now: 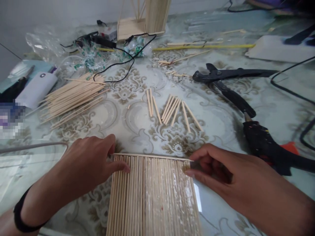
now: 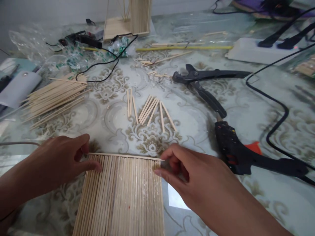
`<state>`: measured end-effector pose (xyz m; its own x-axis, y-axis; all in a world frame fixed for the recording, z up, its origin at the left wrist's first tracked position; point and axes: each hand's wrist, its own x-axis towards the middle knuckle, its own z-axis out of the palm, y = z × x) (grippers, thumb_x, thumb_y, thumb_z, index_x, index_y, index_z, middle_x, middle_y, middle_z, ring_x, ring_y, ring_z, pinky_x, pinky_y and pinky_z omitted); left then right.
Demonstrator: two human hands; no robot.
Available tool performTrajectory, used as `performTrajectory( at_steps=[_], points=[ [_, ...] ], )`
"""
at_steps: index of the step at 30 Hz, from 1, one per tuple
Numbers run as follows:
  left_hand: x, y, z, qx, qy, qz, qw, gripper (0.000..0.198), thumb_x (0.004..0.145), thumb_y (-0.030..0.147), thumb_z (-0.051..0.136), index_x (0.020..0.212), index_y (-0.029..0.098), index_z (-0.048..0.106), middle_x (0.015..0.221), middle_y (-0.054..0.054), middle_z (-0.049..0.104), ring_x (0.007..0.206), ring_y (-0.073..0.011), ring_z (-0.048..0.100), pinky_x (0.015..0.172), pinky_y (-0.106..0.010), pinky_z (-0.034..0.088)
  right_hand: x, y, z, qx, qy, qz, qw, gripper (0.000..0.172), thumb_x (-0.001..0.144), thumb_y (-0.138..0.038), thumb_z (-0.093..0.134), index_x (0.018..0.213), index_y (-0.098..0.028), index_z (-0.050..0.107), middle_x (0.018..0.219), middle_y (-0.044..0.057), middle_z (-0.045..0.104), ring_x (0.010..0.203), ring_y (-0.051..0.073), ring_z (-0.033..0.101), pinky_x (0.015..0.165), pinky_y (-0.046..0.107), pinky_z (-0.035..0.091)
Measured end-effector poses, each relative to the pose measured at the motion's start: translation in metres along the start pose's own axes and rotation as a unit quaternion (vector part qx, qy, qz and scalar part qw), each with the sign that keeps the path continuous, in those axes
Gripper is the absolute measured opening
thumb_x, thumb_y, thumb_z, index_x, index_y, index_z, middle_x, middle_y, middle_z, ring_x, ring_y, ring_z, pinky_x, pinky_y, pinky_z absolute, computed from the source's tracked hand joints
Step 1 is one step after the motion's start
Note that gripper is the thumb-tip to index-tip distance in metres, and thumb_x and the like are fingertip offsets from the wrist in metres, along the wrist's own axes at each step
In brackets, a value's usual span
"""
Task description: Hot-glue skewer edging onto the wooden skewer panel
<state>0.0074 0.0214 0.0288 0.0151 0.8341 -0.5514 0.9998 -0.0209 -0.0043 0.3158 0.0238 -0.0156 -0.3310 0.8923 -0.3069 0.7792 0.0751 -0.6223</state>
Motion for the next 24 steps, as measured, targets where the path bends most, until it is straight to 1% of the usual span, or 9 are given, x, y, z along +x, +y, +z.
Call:
performTrajectory(
  at_steps=[5, 8, 11, 13, 16, 19, 24],
  points=[
    [0.0001, -0.0015, 0.0035, -0.013, 0.011, 0.002, 1.000, 0.041, 0.086, 0.063, 0.072, 0.080, 0.026, 0.055, 0.069, 0.000, 0.064, 0.061, -0.0233, 0.056, 0.062, -0.034, 0.024, -0.0005, -0.0039, -0.0013, 0.011, 0.014, 0.021, 1.000, 0.020, 0.083, -0.048, 0.071, 0.078, -0.029, 0.068, 0.054, -0.003, 0.064, 0.045, 0.018, 0.060, 0.045, 0.031, 0.042],
    [-0.0004, -0.0003, 0.0025, -0.020, 0.015, -0.005, 1.000, 0.039, 0.084, 0.060, 0.074, 0.078, 0.027, 0.055, 0.068, 0.001, 0.063, 0.059, -0.0225, 0.055, 0.061, -0.034, 0.023, -0.0009, -0.0055, -0.0011, 0.010, 0.014, 0.025, 1.000, 0.018, 0.082, -0.046, 0.072, 0.080, -0.029, 0.069, 0.055, -0.004, 0.064, 0.047, 0.018, 0.060, 0.047, 0.030, 0.043],
    [-0.0005, -0.0010, 0.0027, -0.017, 0.022, 0.003, 1.000, 0.036, 0.086, 0.056, 0.074, 0.078, 0.027, 0.056, 0.066, 0.002, 0.062, 0.058, -0.0215, 0.053, 0.061, -0.033, 0.023, -0.0011, -0.0054, -0.0008, 0.015, 0.007, 0.023, 1.000, 0.018, 0.084, -0.046, 0.072, 0.084, -0.029, 0.069, 0.057, -0.004, 0.065, 0.049, 0.018, 0.061, 0.048, 0.031, 0.042],
    [-0.0003, -0.0023, 0.0037, -0.012, 0.024, 0.010, 1.000, 0.036, 0.086, 0.057, 0.073, 0.079, 0.027, 0.056, 0.065, 0.003, 0.060, 0.057, -0.0210, 0.053, 0.061, -0.033, 0.023, -0.0011, -0.0053, -0.0010, 0.015, 0.006, 0.022, 1.000, 0.018, 0.086, -0.046, 0.071, 0.084, -0.028, 0.069, 0.058, -0.004, 0.066, 0.049, 0.018, 0.061, 0.048, 0.030, 0.042],
    [0.0005, -0.0038, 0.0047, -0.004, 0.019, 0.017, 1.000, 0.038, 0.086, 0.060, 0.072, 0.080, 0.026, 0.055, 0.066, 0.004, 0.060, 0.058, -0.0215, 0.054, 0.061, -0.032, 0.023, -0.0014, -0.0052, -0.0010, 0.009, 0.009, 0.020, 1.000, 0.017, 0.087, -0.043, 0.072, 0.081, -0.028, 0.067, 0.057, -0.005, 0.064, 0.048, 0.016, 0.060, 0.049, 0.030, 0.042],
    [0.0016, -0.0049, 0.0040, 0.006, 0.012, 0.024, 1.000, 0.035, 0.088, 0.057, 0.071, 0.082, 0.026, 0.055, 0.068, 0.004, 0.061, 0.061, -0.0220, 0.056, 0.062, -0.032, 0.024, -0.0018, -0.0038, 0.0000, 0.007, 0.015, 0.013, 1.000, 0.016, 0.087, -0.042, 0.074, 0.084, -0.028, 0.068, 0.058, -0.006, 0.064, 0.049, 0.016, 0.060, 0.049, 0.029, 0.042],
    [0.0026, -0.0091, 0.0018, 0.006, -0.001, 0.050, 0.999, 0.034, 0.083, 0.058, 0.071, 0.079, 0.027, 0.057, 0.073, 0.003, 0.066, 0.069, -0.0236, 0.061, 0.066, -0.033, 0.029, -0.0017, -0.0028, 0.0007, 0.002, 0.013, -0.007, 1.000, 0.011, 0.088, -0.035, 0.077, 0.088, -0.028, 0.069, 0.060, -0.007, 0.064, 0.051, 0.015, 0.060, 0.050, 0.028, 0.041]
  ],
)
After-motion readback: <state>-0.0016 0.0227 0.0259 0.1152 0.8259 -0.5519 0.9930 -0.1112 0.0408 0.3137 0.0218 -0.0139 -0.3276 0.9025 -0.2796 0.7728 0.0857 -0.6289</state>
